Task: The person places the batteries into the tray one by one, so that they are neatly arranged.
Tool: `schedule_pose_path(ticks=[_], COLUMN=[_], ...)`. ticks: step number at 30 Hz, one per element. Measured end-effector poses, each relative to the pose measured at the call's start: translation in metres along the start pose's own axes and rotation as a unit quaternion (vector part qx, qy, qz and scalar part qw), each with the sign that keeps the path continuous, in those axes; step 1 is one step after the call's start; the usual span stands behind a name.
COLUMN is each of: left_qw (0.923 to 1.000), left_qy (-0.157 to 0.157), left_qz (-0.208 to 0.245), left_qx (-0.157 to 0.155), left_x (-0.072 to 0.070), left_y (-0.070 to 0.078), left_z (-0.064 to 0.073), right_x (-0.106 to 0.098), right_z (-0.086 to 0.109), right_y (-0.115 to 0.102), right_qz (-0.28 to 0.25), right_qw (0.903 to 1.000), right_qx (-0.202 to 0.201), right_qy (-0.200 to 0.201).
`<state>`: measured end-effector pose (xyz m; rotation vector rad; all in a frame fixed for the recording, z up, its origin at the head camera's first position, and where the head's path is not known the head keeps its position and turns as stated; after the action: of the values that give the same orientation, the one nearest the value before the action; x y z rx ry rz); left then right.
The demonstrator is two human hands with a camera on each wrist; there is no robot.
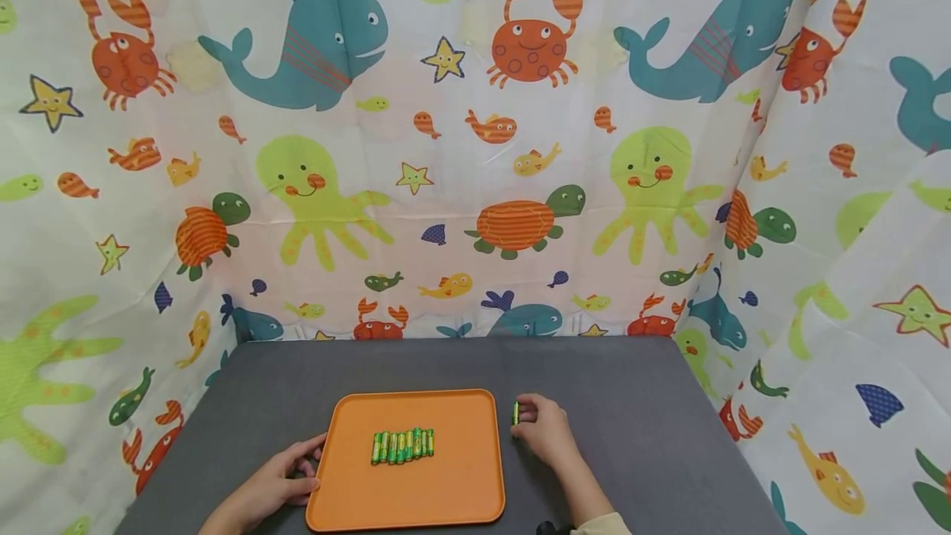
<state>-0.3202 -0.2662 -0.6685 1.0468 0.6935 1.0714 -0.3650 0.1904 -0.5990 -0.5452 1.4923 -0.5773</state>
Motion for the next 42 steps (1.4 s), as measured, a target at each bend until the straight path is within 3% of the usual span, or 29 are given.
schedule_pose_path(ticks=[11, 22, 32, 42], left_qw=[1.0, 0.9998, 0.9997, 0.9998], left_qy=[0.005, -0.009, -0.011, -0.005], left_qz=[0.003, 0.006, 0.017, 0.014], left_qx=[0.007, 0.016, 0.013, 0.012], left_x=[0.002, 0.004, 0.0, 0.0], left_y=[0.002, 0.004, -0.001, 0.0], left_z=[-0.002, 0.001, 0.001, 0.001], right_x=[0.007, 0.057, 0.101, 0.118], right_z=[0.002, 0.006, 0.008, 0.01], right_y=[-0.049, -0.09, -0.1, -0.103], right_qz=[-0.013, -0.005, -0.028, -0.013], right_qw=[0.9982, 0.9899, 0.9851, 0.9841], right_qx=[-0.054, -0.118, -0.101, -0.082], right_qy=[-0.023, -0.077, -0.136, -0.157])
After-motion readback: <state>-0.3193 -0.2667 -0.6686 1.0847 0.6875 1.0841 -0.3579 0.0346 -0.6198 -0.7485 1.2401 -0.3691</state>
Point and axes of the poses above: each hand's wrist, its own z-axis away from the middle knuckle, its own x-axis out of the palm, y = z × x, the point moved 10 cm from there along -z, towards the middle knuckle, and after that the axes turned 15 degrees about z, right-handed, at the moved point
